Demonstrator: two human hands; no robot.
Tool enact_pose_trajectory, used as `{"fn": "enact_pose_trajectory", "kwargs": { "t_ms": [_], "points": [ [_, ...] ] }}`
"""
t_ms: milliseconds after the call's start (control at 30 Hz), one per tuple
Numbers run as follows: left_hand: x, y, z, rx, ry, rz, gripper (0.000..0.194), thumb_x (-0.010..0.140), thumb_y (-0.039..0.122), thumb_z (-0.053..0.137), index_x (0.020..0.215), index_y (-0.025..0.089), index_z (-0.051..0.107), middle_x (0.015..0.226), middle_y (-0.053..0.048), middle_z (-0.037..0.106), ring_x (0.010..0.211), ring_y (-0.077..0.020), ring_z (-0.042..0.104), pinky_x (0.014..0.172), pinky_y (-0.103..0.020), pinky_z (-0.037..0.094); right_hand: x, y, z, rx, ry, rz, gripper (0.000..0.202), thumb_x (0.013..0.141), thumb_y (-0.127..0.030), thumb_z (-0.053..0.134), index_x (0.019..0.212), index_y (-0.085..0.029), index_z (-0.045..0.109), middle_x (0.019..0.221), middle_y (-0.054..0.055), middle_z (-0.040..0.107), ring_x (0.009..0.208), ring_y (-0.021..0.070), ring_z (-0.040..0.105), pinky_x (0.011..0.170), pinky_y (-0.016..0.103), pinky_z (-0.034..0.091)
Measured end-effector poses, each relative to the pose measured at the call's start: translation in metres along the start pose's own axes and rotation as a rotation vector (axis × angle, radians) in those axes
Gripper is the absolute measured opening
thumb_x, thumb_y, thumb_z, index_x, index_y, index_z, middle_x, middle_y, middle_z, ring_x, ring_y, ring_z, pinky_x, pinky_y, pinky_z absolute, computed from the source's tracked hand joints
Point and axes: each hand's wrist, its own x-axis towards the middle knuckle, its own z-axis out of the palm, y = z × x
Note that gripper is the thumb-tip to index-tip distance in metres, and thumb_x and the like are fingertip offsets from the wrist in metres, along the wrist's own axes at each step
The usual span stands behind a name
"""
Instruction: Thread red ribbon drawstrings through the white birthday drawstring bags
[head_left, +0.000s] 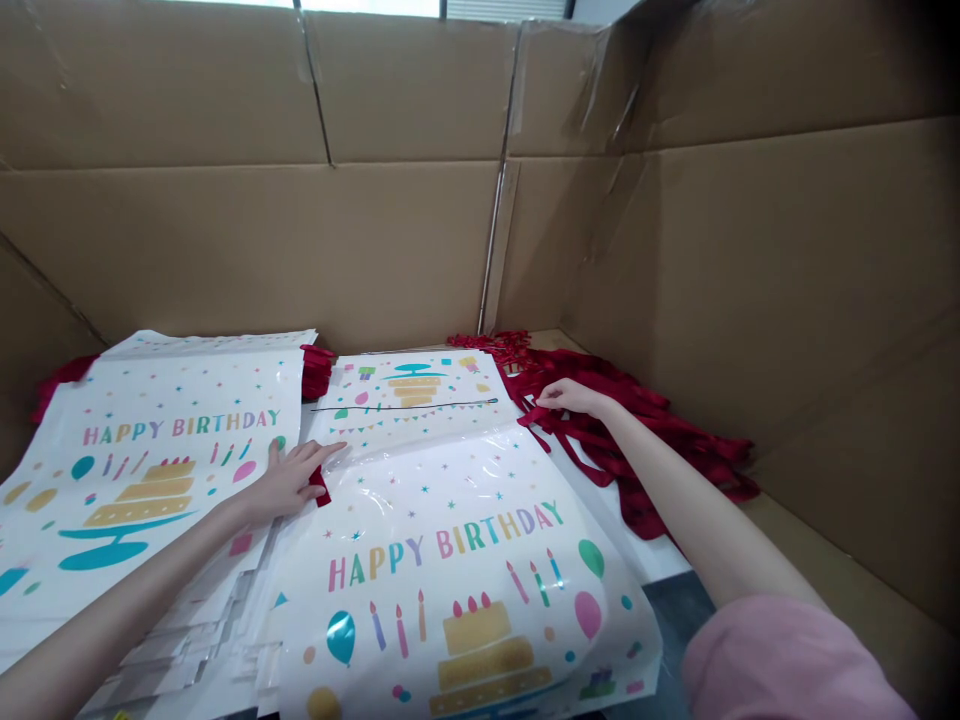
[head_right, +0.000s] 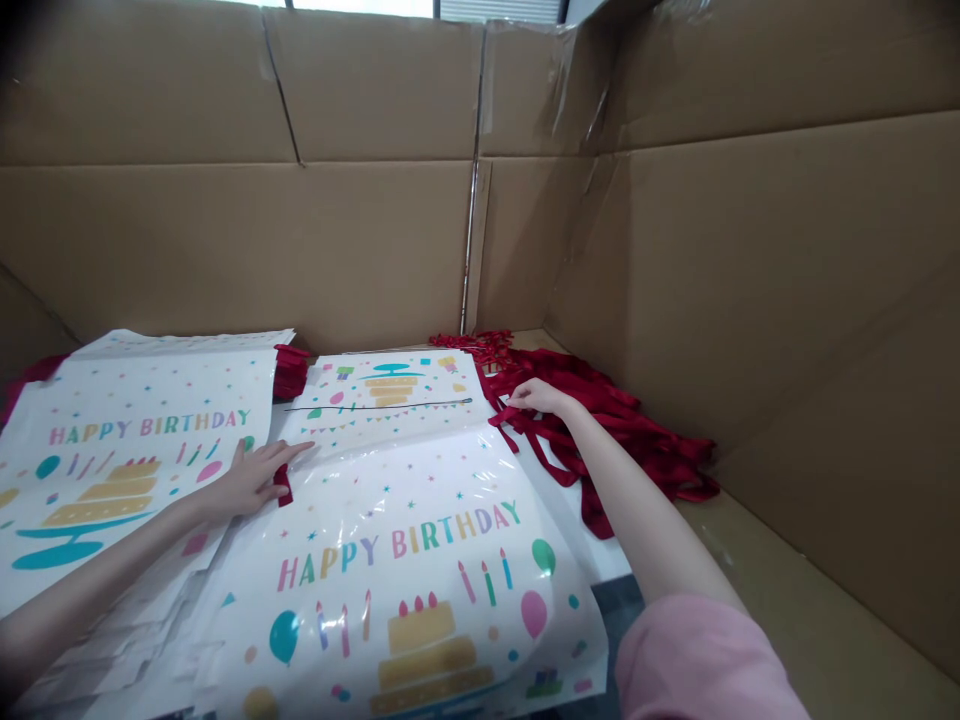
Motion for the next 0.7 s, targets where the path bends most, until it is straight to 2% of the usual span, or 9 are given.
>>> {"fn": "enact_pose_trajectory", "kwargs": {
  "t_ms": [233,500,700],
  "points": [
    [0.0007,0.0011,-0.0017,-0.015,-0.019,-0.012,0.064,0.084,0.024,0.042,0.144,0.032,0.02,0.116,-0.009,0.051,0.107,-0.0287,0.048,0.101,-0.065,0.007,-0.0002,-0.0008,0.0029,-0.028,0.021,0.041,0.048,0.057,-0.061,0.07,0.063,-0.014,0.065,0.058,0.003,0.059,0.057,0.0137,0.052,0.056,0.025,0.041],
    [-0.0002,-0.0012,0.0003,-0.003,0.006,0.017,0.062,0.086,0.027,0.041,0.145,0.031,0.021,0.116,-0.009,0.052,0.107,-0.0289,0.048,0.103,-0.061,0.01,-0.0001,0.0005,0.0058,-0.049,0.057,0.085,0.043,0.057,-0.057,0.072,0.061,-0.014,0.067,0.059,0.005,0.061,0.056,0.0134,0.053,0.054,0.024,0.042],
    [-0.0005,-0.0013,0.0003,-0.025,0.001,0.012,0.062,0.086,0.027,0.041,0.144,0.032,0.02,0.118,-0.009,0.051,0.109,-0.0296,0.047,0.102,-0.063,0.006,0.0026,0.0043,0.0083,-0.07,0.091,0.096,0.038,0.059,-0.051,0.073,0.061,-0.013,0.067,0.06,0.004,0.062,0.054,0.0125,0.052,0.052,0.023,0.043]
  ]
}}
